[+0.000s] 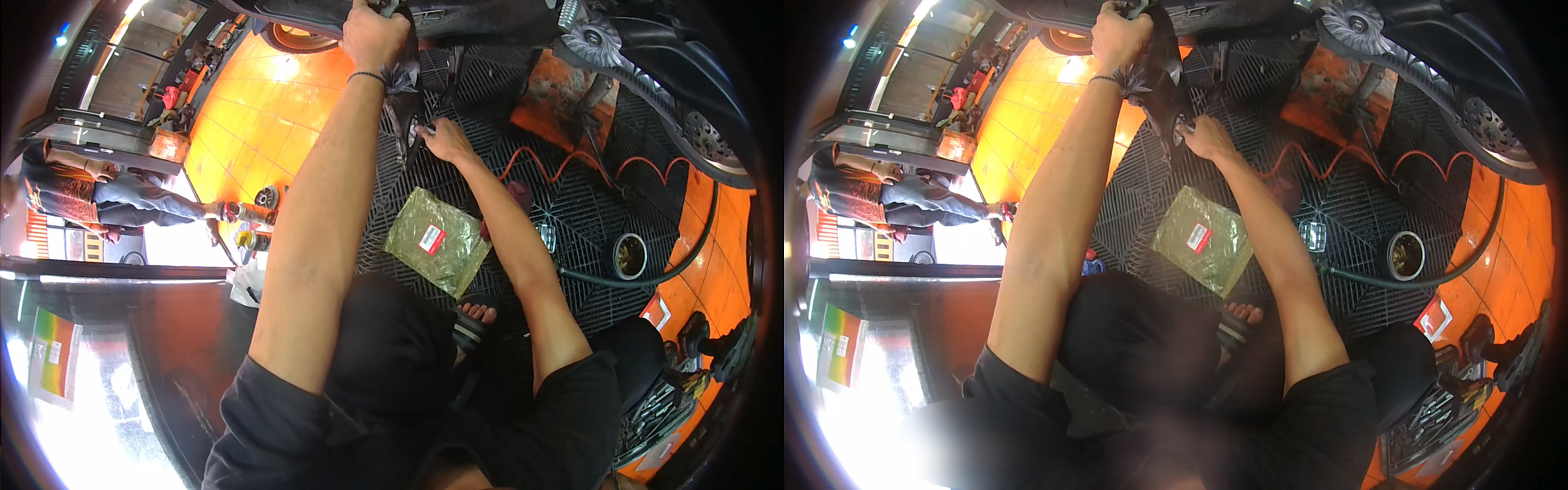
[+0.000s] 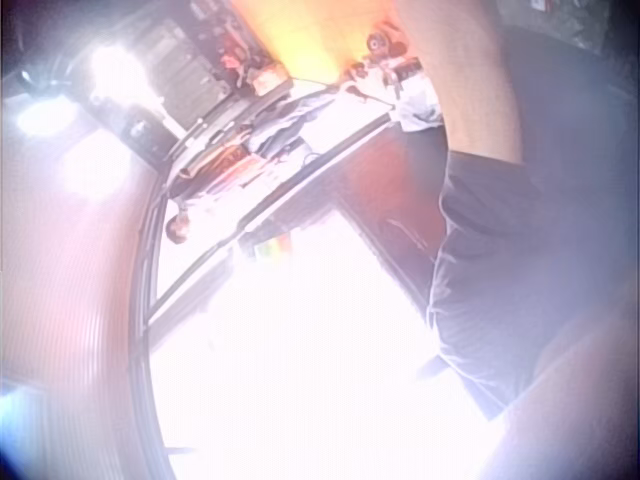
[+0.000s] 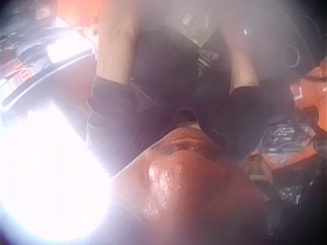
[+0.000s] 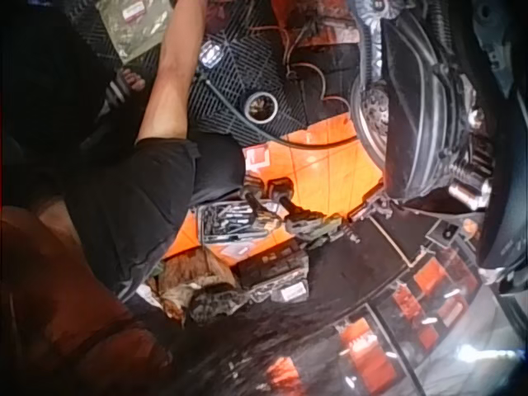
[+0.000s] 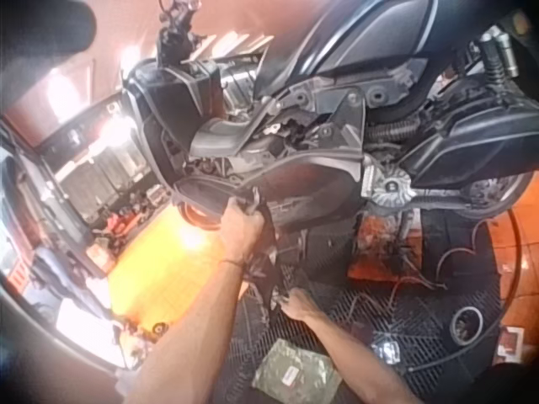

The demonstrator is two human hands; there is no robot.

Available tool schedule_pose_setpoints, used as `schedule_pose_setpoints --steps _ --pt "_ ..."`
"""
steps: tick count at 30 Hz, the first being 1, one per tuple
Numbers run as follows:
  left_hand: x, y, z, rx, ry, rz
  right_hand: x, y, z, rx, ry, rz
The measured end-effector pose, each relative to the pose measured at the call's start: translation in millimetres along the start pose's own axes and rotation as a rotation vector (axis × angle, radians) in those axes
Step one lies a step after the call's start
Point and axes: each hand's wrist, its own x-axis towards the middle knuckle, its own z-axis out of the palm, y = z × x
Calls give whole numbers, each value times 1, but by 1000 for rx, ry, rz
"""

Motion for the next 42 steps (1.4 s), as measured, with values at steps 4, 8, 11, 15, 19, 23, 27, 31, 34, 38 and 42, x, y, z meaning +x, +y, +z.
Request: schedule_pose_setpoints --steps 4,8,11,15,19,23,27,31,34,38,42 --pt "1 -16 -4 -8 37 50 -2 -2 -1 37 -113 -123" --pt "1 -13 -11 -76 -27 49 5 6 -5 55 -177 -199" --pt "-4 -3 -15 -66 -54 22 0 6 1 45 -57 -253" --pt "-4 -9 -16 -15 -41 3 -4 -16 -3 85 -72 -126" --pt "0 -10 -11 -44 -31 13 5 -16 -7 39 -84 -79" --pt "0 -7 -11 -37 -14 21 15 -10 -8 133 57 65" --pt "-7 -4 -17 -21 -21 -22 21 -7 -15 98 -13 144" --pt "-4 -2 -13 -42 -6 16 30 6 -24 130 12 155" --pt "-5 -5 -13 -73 -14 8 32 7 -27 143 -18 173" --pt "-3 -7 -10 -32 -7 5 32 13 -22 71 17 161" --pt "1 3 -1 -48 4 50 38 40 -13 24 -22 182"
